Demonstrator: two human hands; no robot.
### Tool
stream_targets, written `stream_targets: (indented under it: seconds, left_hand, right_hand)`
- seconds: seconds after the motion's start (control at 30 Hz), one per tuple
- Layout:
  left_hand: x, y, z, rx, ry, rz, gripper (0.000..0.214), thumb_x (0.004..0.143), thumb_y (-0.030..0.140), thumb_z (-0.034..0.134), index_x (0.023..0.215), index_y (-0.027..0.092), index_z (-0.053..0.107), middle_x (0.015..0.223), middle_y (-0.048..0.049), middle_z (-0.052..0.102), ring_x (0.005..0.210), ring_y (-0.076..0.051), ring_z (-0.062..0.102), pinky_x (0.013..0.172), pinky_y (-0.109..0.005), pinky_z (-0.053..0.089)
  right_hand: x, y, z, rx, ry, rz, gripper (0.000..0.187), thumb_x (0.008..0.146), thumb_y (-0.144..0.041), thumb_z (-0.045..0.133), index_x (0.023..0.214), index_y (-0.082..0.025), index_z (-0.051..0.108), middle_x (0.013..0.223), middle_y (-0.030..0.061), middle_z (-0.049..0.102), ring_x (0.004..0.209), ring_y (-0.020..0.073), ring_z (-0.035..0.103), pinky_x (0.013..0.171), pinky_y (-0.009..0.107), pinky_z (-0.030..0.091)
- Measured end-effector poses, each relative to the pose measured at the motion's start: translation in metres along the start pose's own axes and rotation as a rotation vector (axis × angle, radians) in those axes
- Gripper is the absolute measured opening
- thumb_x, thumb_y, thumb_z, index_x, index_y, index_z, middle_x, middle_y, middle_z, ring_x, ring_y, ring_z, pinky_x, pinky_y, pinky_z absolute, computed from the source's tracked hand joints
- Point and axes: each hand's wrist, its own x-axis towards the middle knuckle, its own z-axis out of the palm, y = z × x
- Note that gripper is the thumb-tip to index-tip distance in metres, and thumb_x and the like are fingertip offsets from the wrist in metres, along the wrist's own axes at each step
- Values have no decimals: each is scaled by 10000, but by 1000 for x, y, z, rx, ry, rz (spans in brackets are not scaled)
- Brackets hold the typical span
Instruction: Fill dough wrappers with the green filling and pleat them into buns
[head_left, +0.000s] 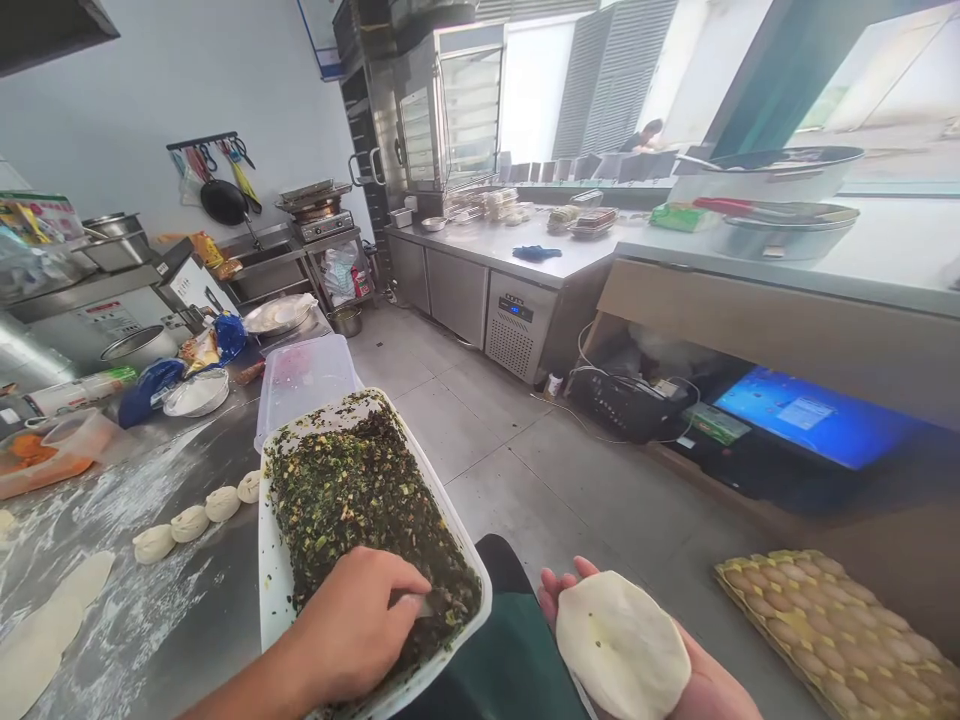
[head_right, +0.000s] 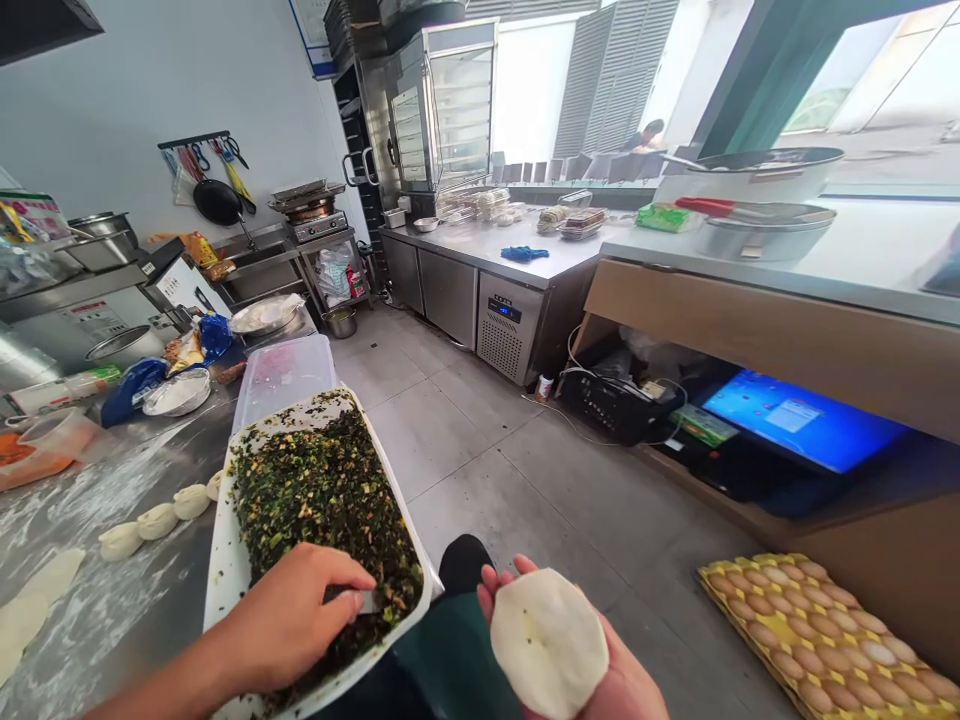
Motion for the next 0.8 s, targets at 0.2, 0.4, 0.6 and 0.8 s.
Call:
stream_targets:
  seconds: [0.2,0.4,0.6,0.8]
  left_hand:
    - [-1,-38,-1,-491,-117,-323,356,808,338,663,1116,192,765,791,-6,764,515,-87,497,515,-231,322]
    - [-9,-33,-44,-617,-19,-295,420,827,351,692,1177,121,717,776,-12,719,474,-48,407,471,-220,244]
    - [-26,-8,-41,-57,395,71,328,1018,365,509,1266,301,714,1136,-32,759,1013,-167,708,828,-243,563]
    - [-21,-32,43,719,1008,434,508,985,74,521,1388,361,633,1107,-40,734,834,-126,722,772,-220,571]
  right_hand:
    - [-12,-2,34,24,-60,-21,224,830,-86,590,1006,-79,729,968,228,798,859,318,785,735,430,698]
    - [-33,19,91,-22,-174,-19,252,944,-223,563,1072,-70,716,923,208,801,812,268,762,694,339,662]
    - [-32,74,121,100,-435,173,286,968,-334,571,1044,-111,733,842,110,781,704,198,695,610,272,591]
    - [-29,89,120,155,-392,216,354,897,-374,664,1120,-106,723,971,175,796,958,310,742,890,429,614]
